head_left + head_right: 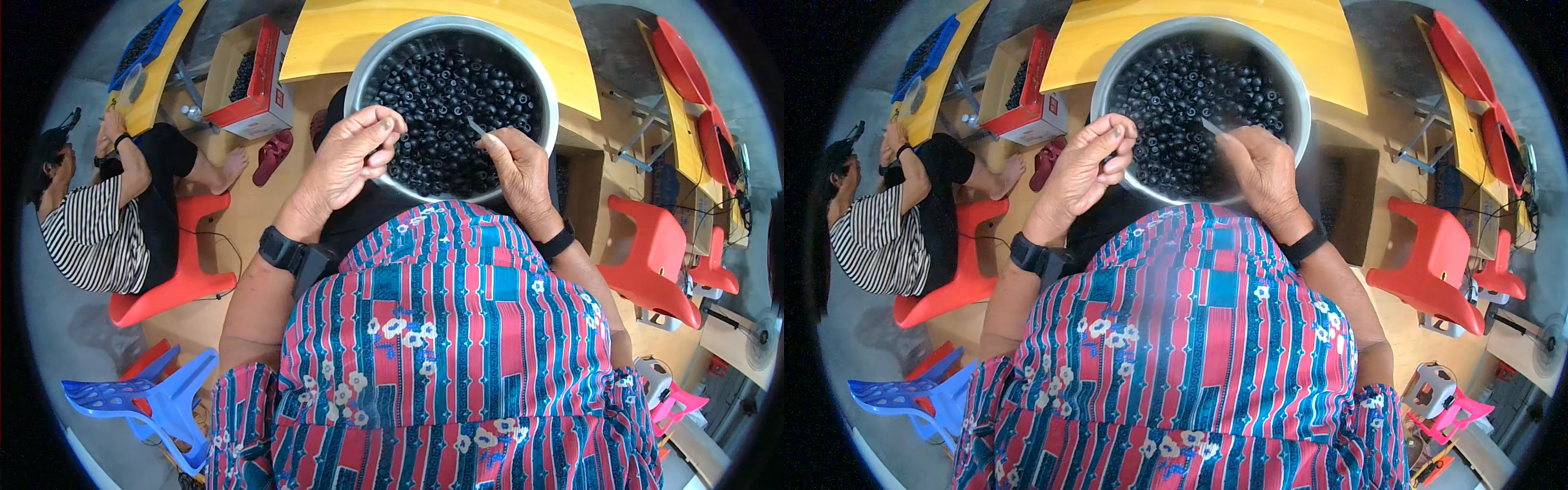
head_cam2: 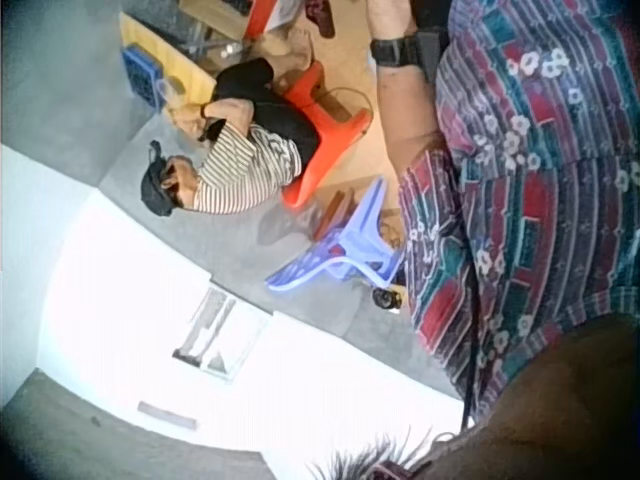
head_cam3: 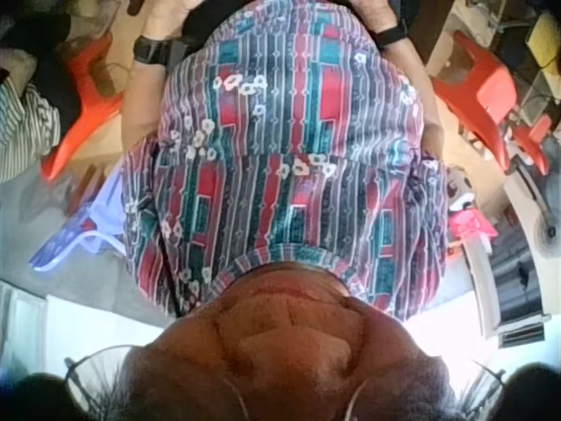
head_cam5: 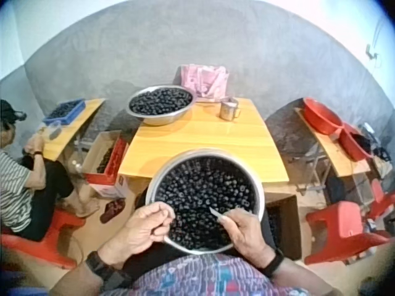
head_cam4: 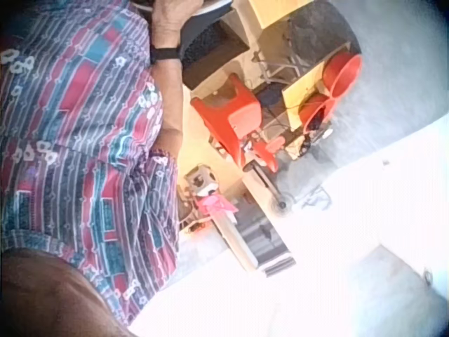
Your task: Trimming excess material or flashing from small black rubber molded parts using a utility knife.
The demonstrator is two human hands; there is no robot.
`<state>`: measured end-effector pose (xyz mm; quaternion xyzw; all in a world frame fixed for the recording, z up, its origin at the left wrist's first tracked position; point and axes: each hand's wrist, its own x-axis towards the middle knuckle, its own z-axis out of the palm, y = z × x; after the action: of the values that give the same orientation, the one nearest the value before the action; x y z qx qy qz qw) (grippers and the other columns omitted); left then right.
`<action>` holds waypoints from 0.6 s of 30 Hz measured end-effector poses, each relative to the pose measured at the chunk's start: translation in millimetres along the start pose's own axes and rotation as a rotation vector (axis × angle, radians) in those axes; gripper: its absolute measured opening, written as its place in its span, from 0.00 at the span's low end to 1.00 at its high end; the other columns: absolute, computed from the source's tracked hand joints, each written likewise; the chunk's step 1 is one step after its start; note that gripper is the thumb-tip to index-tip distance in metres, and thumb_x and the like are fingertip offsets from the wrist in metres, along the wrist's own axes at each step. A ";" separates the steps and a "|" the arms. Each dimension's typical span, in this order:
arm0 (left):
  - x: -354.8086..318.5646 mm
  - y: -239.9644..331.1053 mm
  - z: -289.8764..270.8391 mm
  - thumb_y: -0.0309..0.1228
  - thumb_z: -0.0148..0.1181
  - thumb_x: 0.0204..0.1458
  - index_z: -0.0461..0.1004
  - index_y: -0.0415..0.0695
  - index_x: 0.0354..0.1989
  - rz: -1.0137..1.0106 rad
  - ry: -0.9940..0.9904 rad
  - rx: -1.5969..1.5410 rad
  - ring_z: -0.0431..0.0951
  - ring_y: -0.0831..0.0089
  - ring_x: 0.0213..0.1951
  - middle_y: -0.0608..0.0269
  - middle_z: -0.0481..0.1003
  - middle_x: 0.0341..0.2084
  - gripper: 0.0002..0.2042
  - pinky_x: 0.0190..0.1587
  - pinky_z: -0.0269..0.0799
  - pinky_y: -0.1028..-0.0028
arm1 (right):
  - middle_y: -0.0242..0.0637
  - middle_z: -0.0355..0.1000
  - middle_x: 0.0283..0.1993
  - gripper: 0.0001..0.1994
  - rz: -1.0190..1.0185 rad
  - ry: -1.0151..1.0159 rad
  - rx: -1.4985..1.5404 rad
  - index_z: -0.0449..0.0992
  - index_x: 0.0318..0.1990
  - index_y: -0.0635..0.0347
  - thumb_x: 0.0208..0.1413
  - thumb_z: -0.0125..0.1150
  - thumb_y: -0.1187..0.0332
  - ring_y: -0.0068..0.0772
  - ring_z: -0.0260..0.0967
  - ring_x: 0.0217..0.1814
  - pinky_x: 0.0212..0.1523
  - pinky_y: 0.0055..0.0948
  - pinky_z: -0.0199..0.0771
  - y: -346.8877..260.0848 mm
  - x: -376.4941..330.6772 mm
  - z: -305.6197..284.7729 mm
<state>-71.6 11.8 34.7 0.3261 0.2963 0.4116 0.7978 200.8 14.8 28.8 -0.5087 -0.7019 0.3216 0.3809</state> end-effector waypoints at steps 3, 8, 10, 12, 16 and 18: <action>1.8 -0.7 6.0 0.32 0.57 0.60 0.76 0.40 0.37 0.280 0.089 1.001 0.75 0.77 0.33 0.68 0.74 0.31 0.08 0.33 0.71 0.77 | 0.44 0.75 0.31 0.11 -0.018 -0.043 0.017 0.79 0.33 0.67 0.59 0.59 0.66 0.40 0.73 0.35 0.39 0.33 0.71 -2.4 0.6 1.0; -6.4 -11.6 18.6 0.25 0.57 0.47 0.81 0.46 0.34 0.235 0.031 1.873 0.80 0.56 0.36 0.55 0.75 0.31 0.08 0.37 0.77 0.61 | 0.39 0.75 0.31 0.14 -0.040 -0.048 0.003 0.78 0.33 0.67 0.63 0.55 0.64 0.30 0.71 0.34 0.38 0.27 0.69 -3.7 -0.7 -1.0; -6.1 -19.6 18.9 0.26 0.59 0.47 0.80 0.47 0.37 0.173 0.052 1.900 0.79 0.56 0.37 0.56 0.74 0.32 0.09 0.39 0.76 0.60 | 0.39 0.75 0.30 0.14 -0.038 -0.041 0.003 0.79 0.33 0.67 0.63 0.55 0.64 0.30 0.71 0.34 0.38 0.27 0.69 -3.9 -1.2 -1.3; -5.9 -22.7 18.4 0.26 0.61 0.47 0.79 0.48 0.39 0.108 0.069 1.921 0.78 0.55 0.38 0.57 0.74 0.33 0.10 0.40 0.75 0.60 | 0.43 0.75 0.30 0.12 -0.048 -0.050 0.041 0.79 0.33 0.67 0.60 0.59 0.65 0.39 0.73 0.34 0.38 0.33 0.71 -1.9 -0.6 -1.0; -2.3 -21.4 16.5 0.26 0.61 0.47 0.78 0.48 0.38 0.105 0.115 1.934 0.78 0.55 0.38 0.57 0.74 0.33 0.09 0.39 0.75 0.59 | 0.43 0.75 0.31 0.12 -0.040 -0.042 0.033 0.79 0.34 0.67 0.60 0.59 0.65 0.39 0.73 0.34 0.38 0.33 0.72 -2.0 -0.7 -2.0; -2.4 -20.1 14.5 0.26 0.61 0.47 0.77 0.48 0.38 0.118 0.129 1.944 0.78 0.55 0.38 0.57 0.74 0.33 0.09 0.39 0.74 0.59 | 0.44 0.75 0.31 0.12 -0.021 -0.052 0.033 0.79 0.34 0.67 0.60 0.59 0.65 0.39 0.73 0.35 0.38 0.33 0.72 -3.6 -0.9 -2.1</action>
<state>-52.8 -3.3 28.7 0.8332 0.5328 0.0440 0.1415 201.0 13.1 32.7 -0.4862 -0.7115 0.3423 0.3744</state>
